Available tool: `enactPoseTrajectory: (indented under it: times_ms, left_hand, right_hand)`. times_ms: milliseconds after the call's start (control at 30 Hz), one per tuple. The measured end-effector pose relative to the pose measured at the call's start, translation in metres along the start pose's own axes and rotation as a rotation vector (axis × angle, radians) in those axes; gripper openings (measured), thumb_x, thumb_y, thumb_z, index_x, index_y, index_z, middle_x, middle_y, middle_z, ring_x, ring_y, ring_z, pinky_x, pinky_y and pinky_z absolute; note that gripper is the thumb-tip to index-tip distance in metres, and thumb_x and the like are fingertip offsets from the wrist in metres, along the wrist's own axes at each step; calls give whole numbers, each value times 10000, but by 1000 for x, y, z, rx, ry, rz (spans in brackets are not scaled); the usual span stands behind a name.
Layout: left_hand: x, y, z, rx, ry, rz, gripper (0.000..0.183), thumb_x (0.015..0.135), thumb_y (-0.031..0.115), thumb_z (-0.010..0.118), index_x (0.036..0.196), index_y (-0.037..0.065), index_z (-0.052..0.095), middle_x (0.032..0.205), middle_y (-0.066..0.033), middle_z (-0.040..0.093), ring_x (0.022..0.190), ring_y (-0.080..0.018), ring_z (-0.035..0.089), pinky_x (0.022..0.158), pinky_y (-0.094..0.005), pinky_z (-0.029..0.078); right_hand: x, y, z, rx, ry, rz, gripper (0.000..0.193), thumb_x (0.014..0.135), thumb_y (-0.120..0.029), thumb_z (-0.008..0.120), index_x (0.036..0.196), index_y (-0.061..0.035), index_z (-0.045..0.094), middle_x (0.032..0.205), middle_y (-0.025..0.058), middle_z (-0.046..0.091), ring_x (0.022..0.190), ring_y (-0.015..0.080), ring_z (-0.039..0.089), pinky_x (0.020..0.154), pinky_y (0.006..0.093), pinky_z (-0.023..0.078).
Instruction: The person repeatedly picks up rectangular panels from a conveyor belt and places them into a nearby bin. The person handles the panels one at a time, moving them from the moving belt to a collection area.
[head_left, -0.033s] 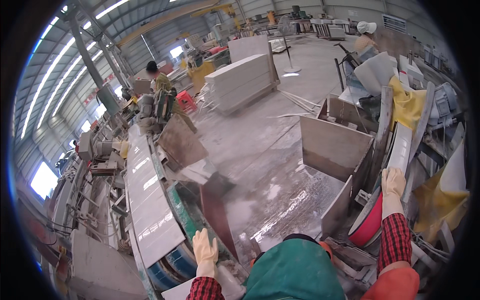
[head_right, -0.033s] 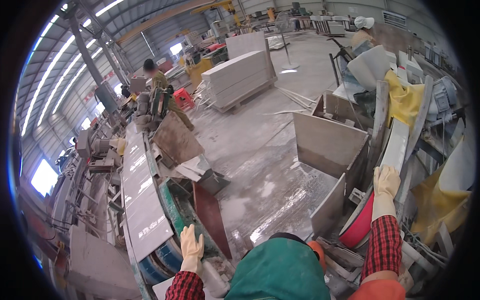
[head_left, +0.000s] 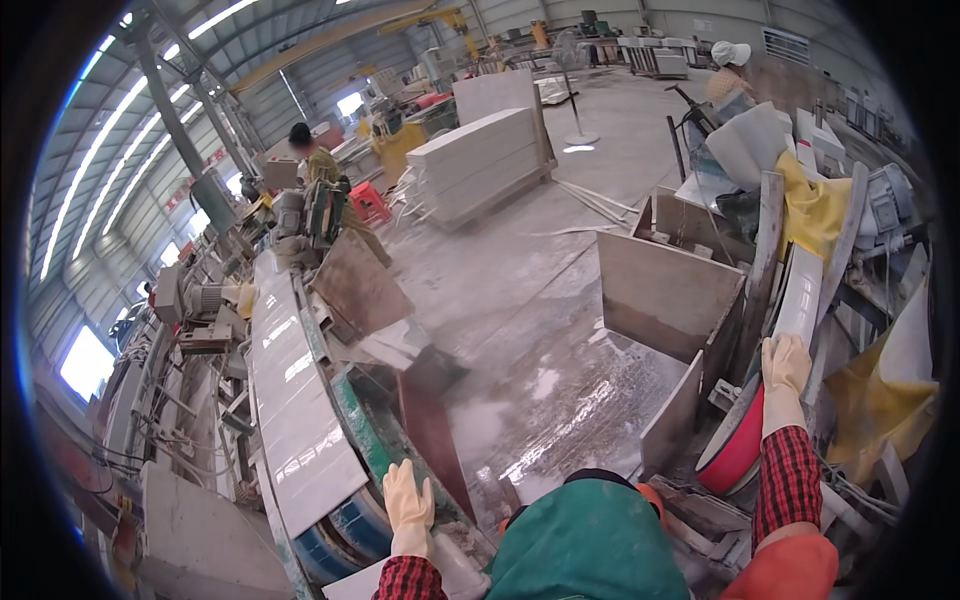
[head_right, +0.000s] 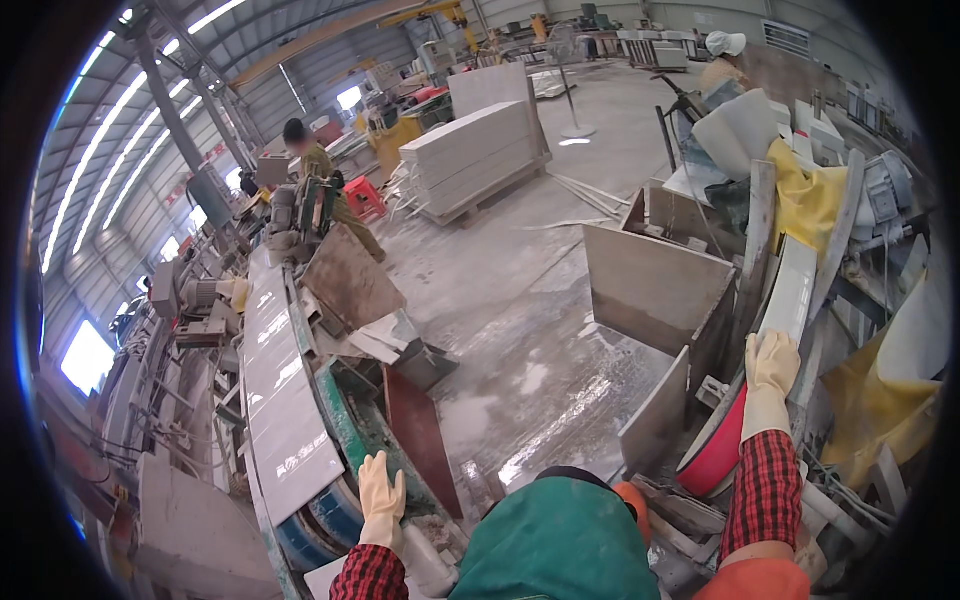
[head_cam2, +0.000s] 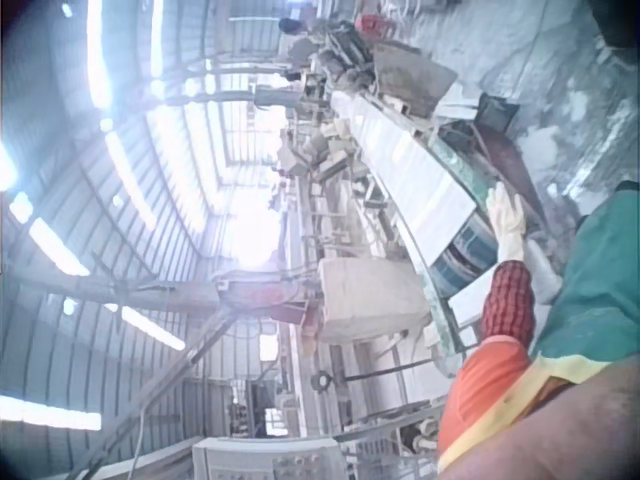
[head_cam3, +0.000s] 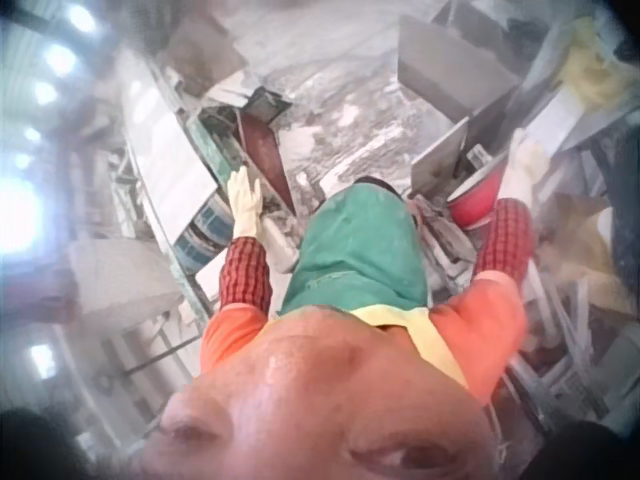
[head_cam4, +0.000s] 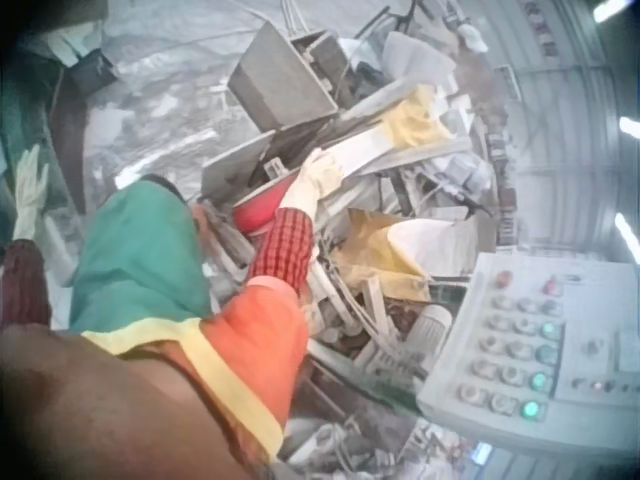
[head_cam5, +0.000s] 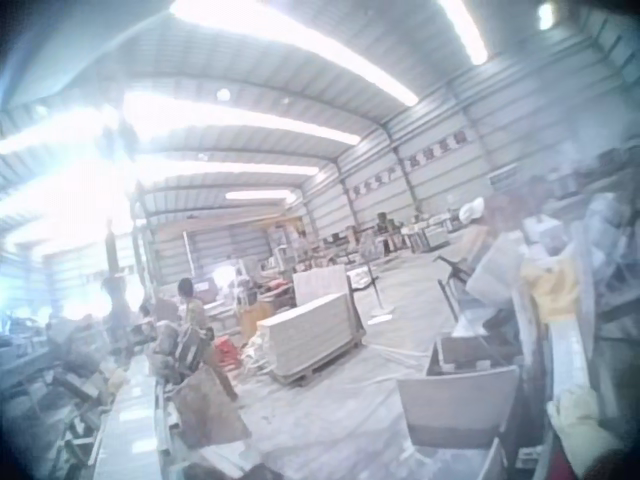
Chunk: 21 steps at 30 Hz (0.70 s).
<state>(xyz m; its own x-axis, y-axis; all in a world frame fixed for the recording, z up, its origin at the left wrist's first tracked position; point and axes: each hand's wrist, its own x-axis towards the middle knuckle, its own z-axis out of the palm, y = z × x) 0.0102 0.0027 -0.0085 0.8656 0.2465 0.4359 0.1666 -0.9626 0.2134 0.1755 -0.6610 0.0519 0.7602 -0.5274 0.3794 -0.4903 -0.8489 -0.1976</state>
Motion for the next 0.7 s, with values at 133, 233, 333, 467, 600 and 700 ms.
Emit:
enactPoseTrajectory:
  times_ms: [133,233,333,467,600,700]
  left_hand:
    - [9,11,1,-32,-21,7,493,826,130,688,1271,-18,535,1266,-327,557,1191,-484,495,1036,-507,401]
    - [12,23,-5,-32,-80,-2,495,837,129,674,1283,-31,533,1295,-318,540,1220,-473,476,1065,-510,379]
    - [4,13,-4,-41,-144,-17,507,876,169,635,1327,-34,520,1350,-312,512,1281,-465,438,1110,-508,329]
    - [-3,4,-10,19,-246,-36,528,971,263,537,1421,-4,470,1449,-245,468,1395,-403,352,1174,-461,256]
    - [4,10,-9,22,-272,33,538,1018,330,479,1421,-27,469,1469,-214,469,1414,-370,344,1183,-441,245]
    - [6,13,-15,27,-292,16,556,1020,342,473,1439,-23,449,1483,-209,454,1419,-363,338,1189,-435,243]
  right_hand:
    - [3,20,12,-146,156,4,448,864,-441,636,1191,-136,621,1171,66,637,1150,261,571,990,538,399]
    - [2,20,11,-160,5,109,543,866,-489,604,1295,-157,568,1317,50,566,1291,226,476,1022,503,395]
    - [2,6,12,-176,-75,139,541,866,-485,576,1301,-165,558,1337,55,532,1309,232,454,1033,508,410]
    - [-2,-17,1,-110,-84,184,511,856,-437,591,1302,-191,549,1354,27,493,1339,219,408,1018,524,440]
    - [-18,-13,-16,-76,-77,220,503,815,-376,638,1271,-177,565,1284,20,512,1301,242,431,973,520,478]
    - [-45,-14,-18,-82,-46,191,485,815,-372,640,1249,-165,578,1270,32,517,1278,255,444,973,500,481]
